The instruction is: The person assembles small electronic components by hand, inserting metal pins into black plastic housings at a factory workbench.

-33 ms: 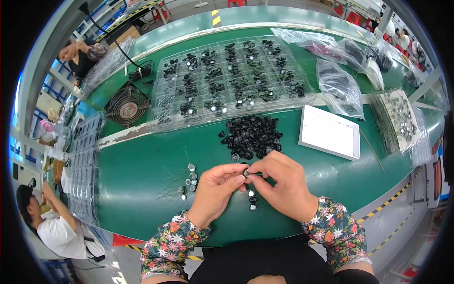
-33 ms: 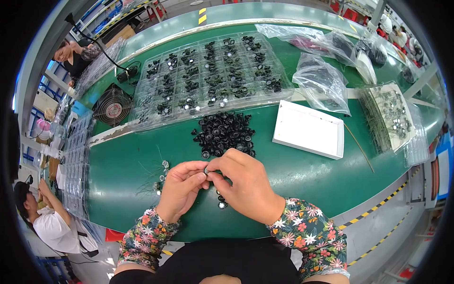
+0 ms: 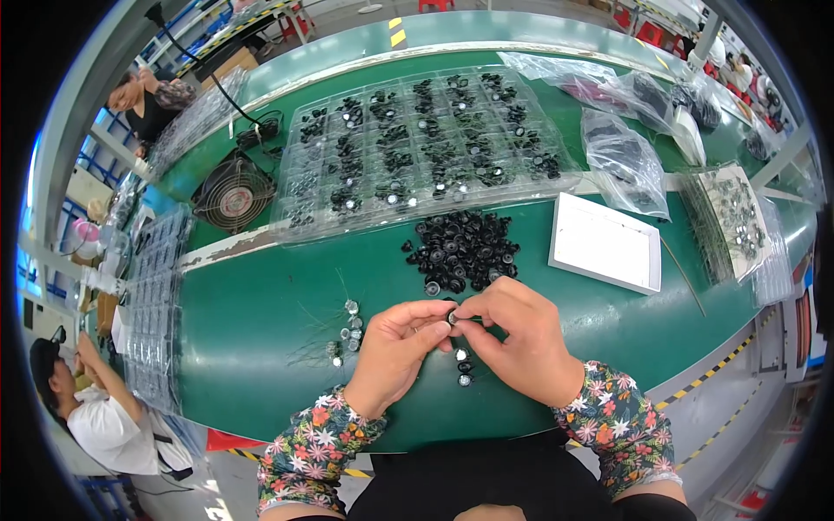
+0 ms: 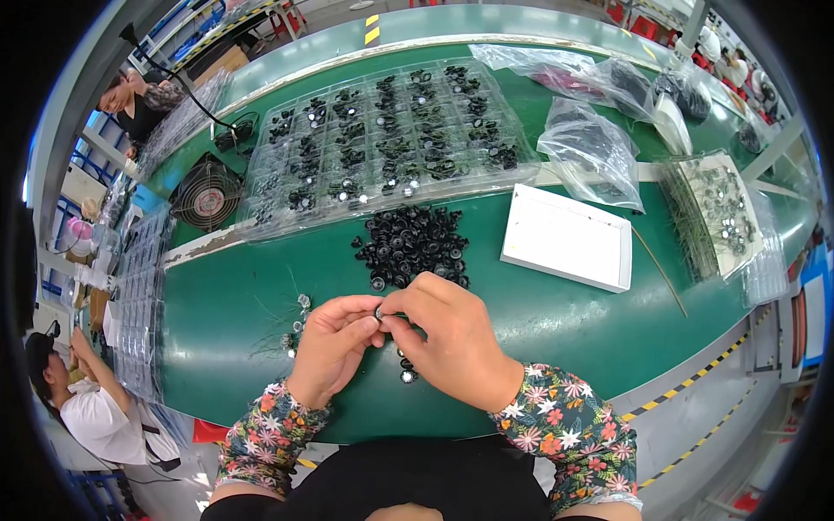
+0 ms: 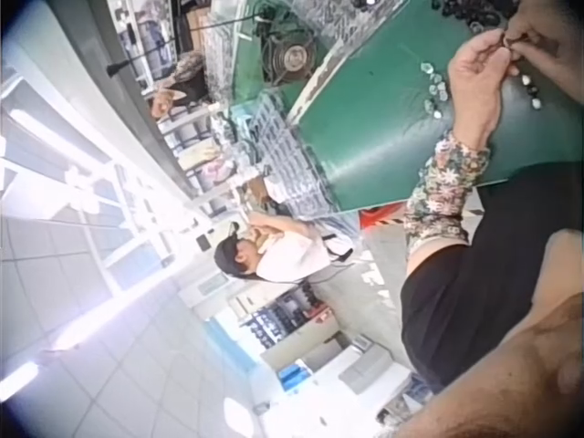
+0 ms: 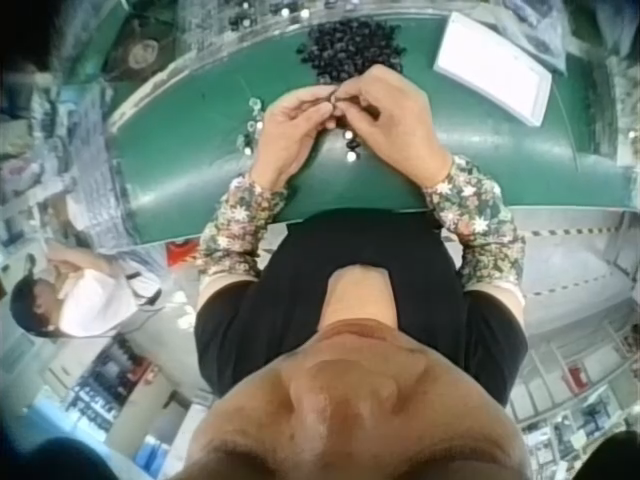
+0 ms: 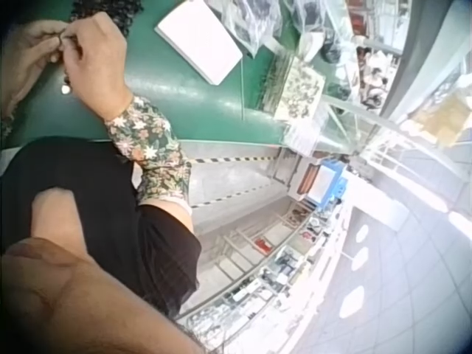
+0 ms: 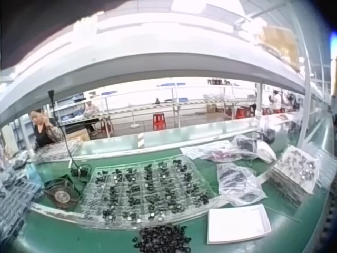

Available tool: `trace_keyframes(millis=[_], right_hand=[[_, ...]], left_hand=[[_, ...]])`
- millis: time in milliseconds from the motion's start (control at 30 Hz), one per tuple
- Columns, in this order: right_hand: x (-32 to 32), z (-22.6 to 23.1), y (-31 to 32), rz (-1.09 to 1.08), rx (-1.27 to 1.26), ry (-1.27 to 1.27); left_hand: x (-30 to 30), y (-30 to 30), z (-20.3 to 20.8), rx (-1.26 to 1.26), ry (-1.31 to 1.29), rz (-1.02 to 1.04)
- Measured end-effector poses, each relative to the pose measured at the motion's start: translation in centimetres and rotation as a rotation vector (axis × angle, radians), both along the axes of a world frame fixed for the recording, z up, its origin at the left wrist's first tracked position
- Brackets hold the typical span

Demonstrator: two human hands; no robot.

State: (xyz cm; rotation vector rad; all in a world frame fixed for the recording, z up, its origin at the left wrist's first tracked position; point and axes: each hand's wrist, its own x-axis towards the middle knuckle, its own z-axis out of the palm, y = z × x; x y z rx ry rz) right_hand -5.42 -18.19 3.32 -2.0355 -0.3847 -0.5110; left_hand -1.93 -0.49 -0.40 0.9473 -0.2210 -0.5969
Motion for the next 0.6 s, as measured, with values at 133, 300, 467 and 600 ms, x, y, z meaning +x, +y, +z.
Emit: trace_keyframes(millis=[133, 300, 467, 600], right_hand=[[0.06, -0.10, 0.06, -0.001, 0.009, -0.009], [0.09, -0.13, 0.05, -0.004, 0.021, -0.009], [0.07, 0.12, 0.09, -0.005, 0.016, -0.004], [0.04, 0.12, 0.11, -0.001, 0.023, 0.005]], left_hand=[[0.02, 0.06, 0.11, 0.005, 0.009, -0.010], [0.15, 0.01, 0.01, -0.009, 0.006, -0.025], [0.21, 0.03, 0.04, 0.005, 0.001, -0.033], [0.14, 0.07, -0.03, 0.009, 0.008, -0.037]])
